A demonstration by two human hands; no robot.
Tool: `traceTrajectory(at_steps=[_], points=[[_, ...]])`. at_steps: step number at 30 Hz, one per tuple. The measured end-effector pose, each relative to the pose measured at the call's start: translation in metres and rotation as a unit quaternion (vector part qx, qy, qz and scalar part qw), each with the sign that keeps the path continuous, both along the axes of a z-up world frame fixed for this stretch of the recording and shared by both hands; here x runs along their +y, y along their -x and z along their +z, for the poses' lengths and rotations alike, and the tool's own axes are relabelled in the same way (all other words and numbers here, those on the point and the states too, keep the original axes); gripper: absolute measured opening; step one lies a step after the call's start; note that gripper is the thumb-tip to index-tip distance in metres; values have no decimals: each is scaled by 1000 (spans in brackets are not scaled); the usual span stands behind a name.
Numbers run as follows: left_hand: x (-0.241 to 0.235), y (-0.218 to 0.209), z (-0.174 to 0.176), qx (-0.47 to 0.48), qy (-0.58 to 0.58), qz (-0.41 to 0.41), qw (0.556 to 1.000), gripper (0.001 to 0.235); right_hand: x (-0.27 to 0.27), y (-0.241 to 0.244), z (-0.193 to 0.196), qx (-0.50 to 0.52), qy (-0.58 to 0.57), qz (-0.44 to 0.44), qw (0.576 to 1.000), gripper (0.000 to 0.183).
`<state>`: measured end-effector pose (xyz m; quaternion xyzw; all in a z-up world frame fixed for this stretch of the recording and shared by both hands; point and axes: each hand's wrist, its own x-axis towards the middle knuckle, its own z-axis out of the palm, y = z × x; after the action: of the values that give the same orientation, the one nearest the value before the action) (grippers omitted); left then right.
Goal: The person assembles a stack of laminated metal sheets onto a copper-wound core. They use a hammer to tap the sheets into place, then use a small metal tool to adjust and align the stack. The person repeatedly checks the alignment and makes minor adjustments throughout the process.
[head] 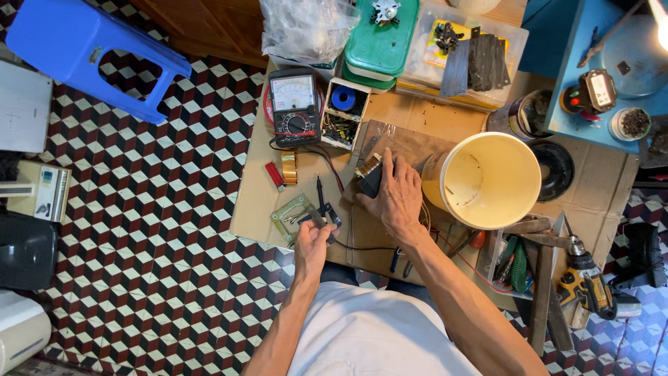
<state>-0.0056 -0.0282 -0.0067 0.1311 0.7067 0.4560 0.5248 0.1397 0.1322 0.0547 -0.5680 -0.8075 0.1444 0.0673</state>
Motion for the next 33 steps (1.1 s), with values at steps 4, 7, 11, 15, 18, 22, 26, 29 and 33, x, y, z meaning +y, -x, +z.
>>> traceTrajectory(at_steps=[4,7,11,15,18,22,26,29,33], points=[[2,-14,-13,-13,69,29,997,27,5,-1,-4,3,-14,13,1000,120],[18,-21,-26,39,113,13,993,32,11,0,3,-10,50,7,999,114],[46,-27,-47,118,61,-25,991,48,6,2,25,12,94,-45,994,107],[60,-26,-68,73,87,-53,992,64,-32,-10,61,86,107,-85,987,103],[72,-29,-81,101,93,-54,989,83,-62,-22,87,91,143,-135,976,103],[74,-35,-85,-34,94,45,994,69,-92,-42,109,93,136,-159,973,100],[76,-34,-70,-55,148,44,987,63,-112,-69,118,68,171,-235,954,99],[69,-28,-47,-43,138,29,989,62,-129,-89,120,55,171,-293,939,98],[60,-14,5,37,39,20,998,58,-150,-119,124,25,159,-350,923,104]])
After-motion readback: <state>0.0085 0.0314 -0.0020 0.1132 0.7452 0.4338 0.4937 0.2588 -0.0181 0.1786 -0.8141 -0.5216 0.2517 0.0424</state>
